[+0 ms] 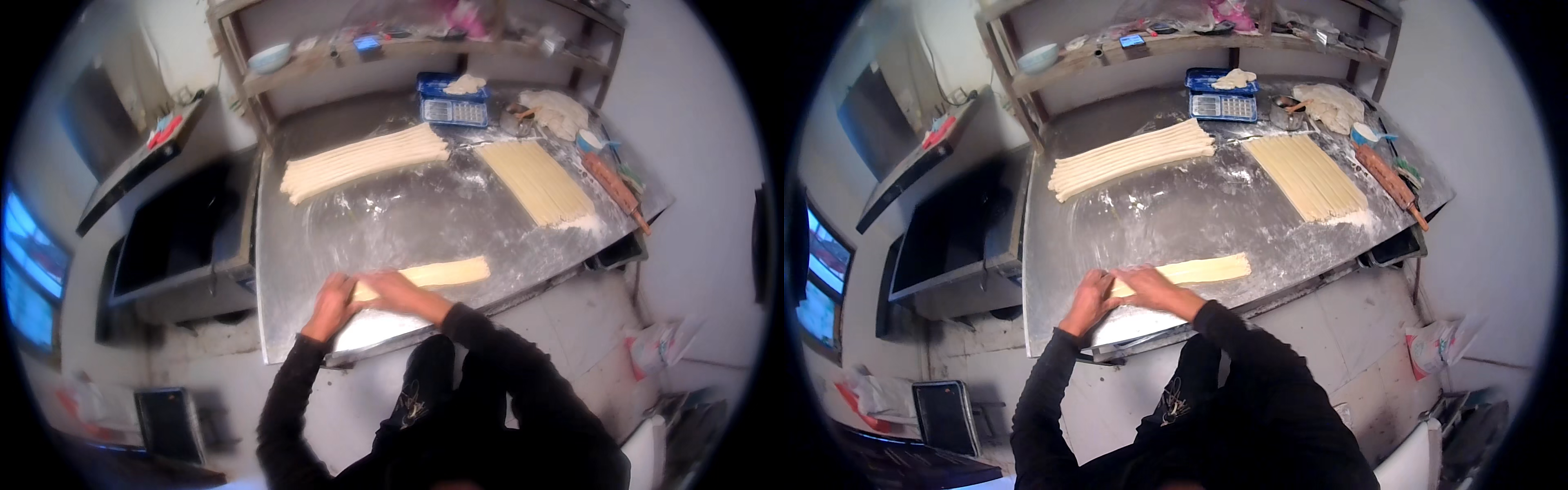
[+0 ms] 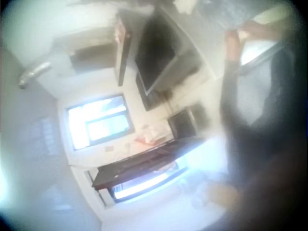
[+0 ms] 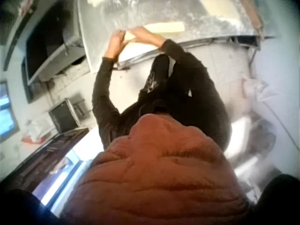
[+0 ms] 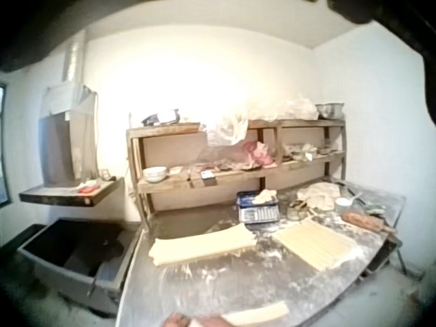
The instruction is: The person repeatedly picks up flat strips of dough from a floured metal table, rolls them into long thin ropes by hand, and places them in a growing pile. The process is repeated multiple times with different strips of dough.
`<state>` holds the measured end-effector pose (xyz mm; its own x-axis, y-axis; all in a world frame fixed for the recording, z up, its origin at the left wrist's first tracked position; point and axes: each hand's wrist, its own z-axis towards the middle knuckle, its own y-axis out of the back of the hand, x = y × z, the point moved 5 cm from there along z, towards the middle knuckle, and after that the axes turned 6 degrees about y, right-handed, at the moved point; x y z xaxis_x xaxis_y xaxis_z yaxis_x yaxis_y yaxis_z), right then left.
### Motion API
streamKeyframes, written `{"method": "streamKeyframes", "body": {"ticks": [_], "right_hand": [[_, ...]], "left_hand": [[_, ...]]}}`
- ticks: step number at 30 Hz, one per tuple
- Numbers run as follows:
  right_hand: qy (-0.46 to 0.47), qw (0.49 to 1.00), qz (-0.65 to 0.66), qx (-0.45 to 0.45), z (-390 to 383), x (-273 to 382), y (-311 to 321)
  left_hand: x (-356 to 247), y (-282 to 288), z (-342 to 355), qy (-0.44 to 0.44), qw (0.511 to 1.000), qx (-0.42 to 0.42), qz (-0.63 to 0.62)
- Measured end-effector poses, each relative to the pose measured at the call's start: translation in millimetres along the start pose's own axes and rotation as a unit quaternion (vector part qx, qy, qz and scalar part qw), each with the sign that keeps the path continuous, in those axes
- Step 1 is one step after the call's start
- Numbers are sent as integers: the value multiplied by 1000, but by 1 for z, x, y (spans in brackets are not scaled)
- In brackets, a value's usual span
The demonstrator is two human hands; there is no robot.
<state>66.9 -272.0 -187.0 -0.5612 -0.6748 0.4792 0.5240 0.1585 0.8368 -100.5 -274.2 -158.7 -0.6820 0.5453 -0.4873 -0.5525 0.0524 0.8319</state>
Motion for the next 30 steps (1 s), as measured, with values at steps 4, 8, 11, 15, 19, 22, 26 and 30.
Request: {"method": "streamKeyframes", "body": {"ticks": [4, 8, 11, 15, 19, 22, 26, 30], "right_hand": [[20, 1000, 14, -1, 8, 2, -3], [0, 1000, -9, 5, -45, -28, 32], [-50, 998, -39, 19, -108, -58, 77], [-118, 989, -90, 10, -185, -97, 129], [-180, 977, -115, 24, -209, -107, 149], [-160, 973, -166, 9, -207, -98, 144], [-126, 955, -268, 11, -201, -86, 136], [-88, 939, -331, -20, -208, -74, 128]], "left_hand": [[9, 9, -10, 9, 999, -6, -30], [15, 11, -16, 34, 999, 9, -23], [15, 12, -19, 36, 999, 11, -16], [16, 9, -16, 25, 999, 20, 30], [-2, 5, 1, 18, 999, 23, 43], [-59, -32, 41, -57, 998, -30, 20], [-127, -115, 110, -69, 995, 51, -53], [-153, -171, 143, -49, 989, 135, 25]]}}
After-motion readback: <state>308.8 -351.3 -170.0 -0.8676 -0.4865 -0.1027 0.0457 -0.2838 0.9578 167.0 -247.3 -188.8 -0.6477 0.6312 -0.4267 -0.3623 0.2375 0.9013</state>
